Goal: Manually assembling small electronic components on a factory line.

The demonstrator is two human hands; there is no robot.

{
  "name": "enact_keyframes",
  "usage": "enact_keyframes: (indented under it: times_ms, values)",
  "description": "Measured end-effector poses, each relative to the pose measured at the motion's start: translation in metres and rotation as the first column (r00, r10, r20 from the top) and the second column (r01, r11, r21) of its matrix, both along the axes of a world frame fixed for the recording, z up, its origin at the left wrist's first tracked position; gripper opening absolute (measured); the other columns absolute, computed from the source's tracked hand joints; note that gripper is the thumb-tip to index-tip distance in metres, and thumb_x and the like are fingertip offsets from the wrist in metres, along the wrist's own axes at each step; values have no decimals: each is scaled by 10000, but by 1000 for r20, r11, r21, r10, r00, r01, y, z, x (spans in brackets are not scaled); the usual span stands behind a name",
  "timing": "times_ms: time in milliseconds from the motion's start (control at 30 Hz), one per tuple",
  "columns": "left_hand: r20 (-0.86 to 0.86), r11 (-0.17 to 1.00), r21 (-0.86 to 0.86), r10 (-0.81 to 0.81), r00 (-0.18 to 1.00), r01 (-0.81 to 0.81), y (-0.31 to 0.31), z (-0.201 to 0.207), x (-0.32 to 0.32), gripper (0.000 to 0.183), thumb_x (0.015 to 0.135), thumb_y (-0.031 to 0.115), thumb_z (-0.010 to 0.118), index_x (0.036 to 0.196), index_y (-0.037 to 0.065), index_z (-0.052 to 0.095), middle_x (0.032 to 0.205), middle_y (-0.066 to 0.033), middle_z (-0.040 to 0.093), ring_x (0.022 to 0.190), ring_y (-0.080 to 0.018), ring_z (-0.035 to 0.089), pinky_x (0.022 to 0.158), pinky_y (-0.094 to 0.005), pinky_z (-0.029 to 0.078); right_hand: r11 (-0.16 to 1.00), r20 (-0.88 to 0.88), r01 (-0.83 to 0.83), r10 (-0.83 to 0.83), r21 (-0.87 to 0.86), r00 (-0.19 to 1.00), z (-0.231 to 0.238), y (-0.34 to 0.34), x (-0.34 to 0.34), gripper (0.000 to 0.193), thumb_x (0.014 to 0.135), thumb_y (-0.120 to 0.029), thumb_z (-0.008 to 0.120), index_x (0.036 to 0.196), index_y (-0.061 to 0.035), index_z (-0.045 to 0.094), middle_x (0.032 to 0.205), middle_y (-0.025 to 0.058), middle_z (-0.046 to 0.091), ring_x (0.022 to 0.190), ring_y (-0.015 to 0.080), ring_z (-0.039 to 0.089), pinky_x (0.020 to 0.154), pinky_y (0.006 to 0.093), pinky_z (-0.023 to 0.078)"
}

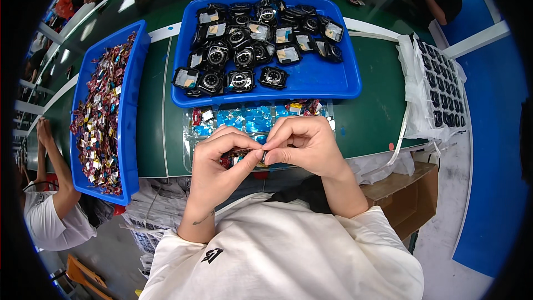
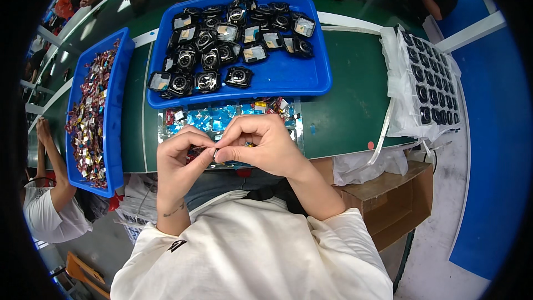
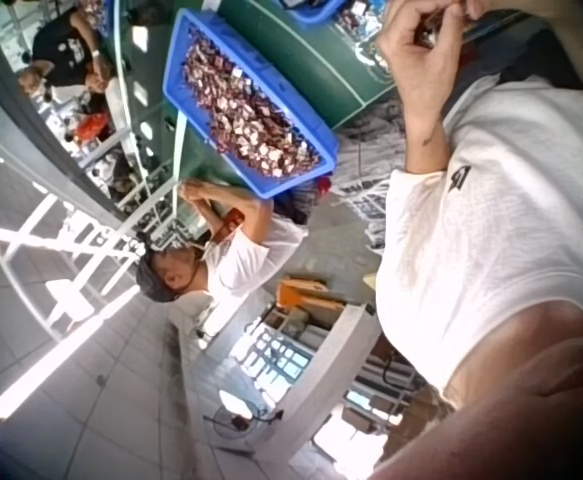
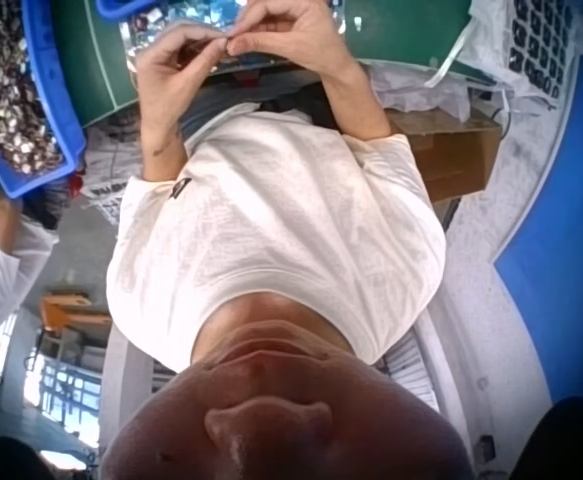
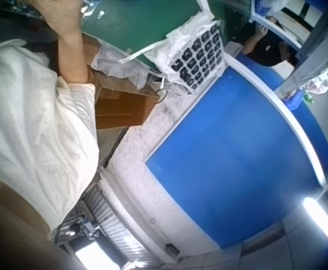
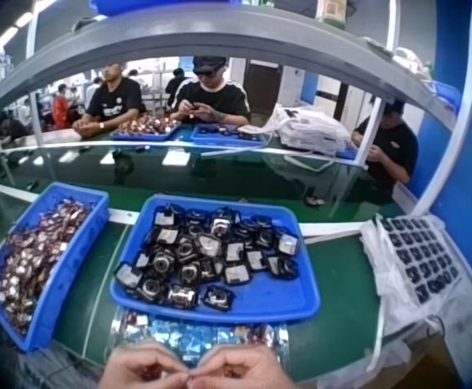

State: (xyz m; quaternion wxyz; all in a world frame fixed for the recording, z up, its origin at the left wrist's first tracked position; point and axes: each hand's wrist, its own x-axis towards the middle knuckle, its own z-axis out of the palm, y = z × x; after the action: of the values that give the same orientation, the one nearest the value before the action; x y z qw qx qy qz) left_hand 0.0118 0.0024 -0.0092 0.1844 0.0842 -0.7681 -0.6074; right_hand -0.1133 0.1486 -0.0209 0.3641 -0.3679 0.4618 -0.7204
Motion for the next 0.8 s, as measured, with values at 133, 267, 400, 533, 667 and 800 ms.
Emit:
enact_keyframes:
  times_ms: [133, 267, 400, 533, 667, 800]
  values:
    - [-13, 999, 16, 38, 999, -38, 4, 0, 0, 71, 737, -1, 719, 801, 10, 691, 763, -60, 652, 722, -142, 577, 650, -251, 441, 1000, 78, 6, -6, -4, 997, -2, -2, 3, 104, 779, 9, 735, 828, 56, 657, 839, 108, 666, 769, 133, 659, 663, 215, 535]
    - [-43, 992, -56, 107, 993, -109, 6, 3, 0, 81, 723, -13, 713, 796, 10, 688, 765, -59, 653, 723, -146, 576, 652, -261, 437, 998, 130, 53, -56, 26, 990, -6, -3, 7, 99, 799, -14, 726, 823, 50, 655, 827, 95, 662, 762, 114, 646, 648, 209, 526]
    - [-41, 991, -91, 95, 995, -99, 4, 2, 1, 101, 703, -18, 719, 796, 7, 688, 762, -58, 652, 724, -153, 575, 641, -267, 443, 995, 77, 79, -84, 66, 994, -4, -5, 10, 107, 808, -41, 726, 786, 31, 650, 782, 61, 650, 674, 70, 596, 583, 191, 474]
    - [-66, 971, -179, 147, 987, -157, 3, 0, 1, 103, 696, -21, 718, 790, 9, 689, 757, -60, 648, 710, -167, 573, 641, -271, 442, 965, -242, 233, -199, 122, 950, 1, -6, 13, 117, 795, -51, 737, 762, 18, 649, 734, 38, 635, 606, 49, 544, 534, 196, 424]
    - [-84, 938, -272, 200, 976, -215, 2, 4, 2, 92, 702, -22, 719, 781, 11, 687, 747, -63, 642, 701, -178, 576, 637, -272, 442, 941, -335, 319, -265, 115, 904, 2, -6, 13, 120, 775, -54, 752, 750, 8, 651, 698, 22, 617, 563, 39, 498, 501, 205, 386]
    - [-116, 927, -248, 260, 958, -282, -4, 4, 5, 81, 714, -17, 722, 781, 4, 681, 738, -66, 637, 693, -164, 578, 627, -270, 442, 923, -313, 344, -280, 173, 908, 3, 2, 5, 122, 763, -43, 758, 736, -3, 646, 680, 12, 604, 537, 21, 444, 472, 202, 346]
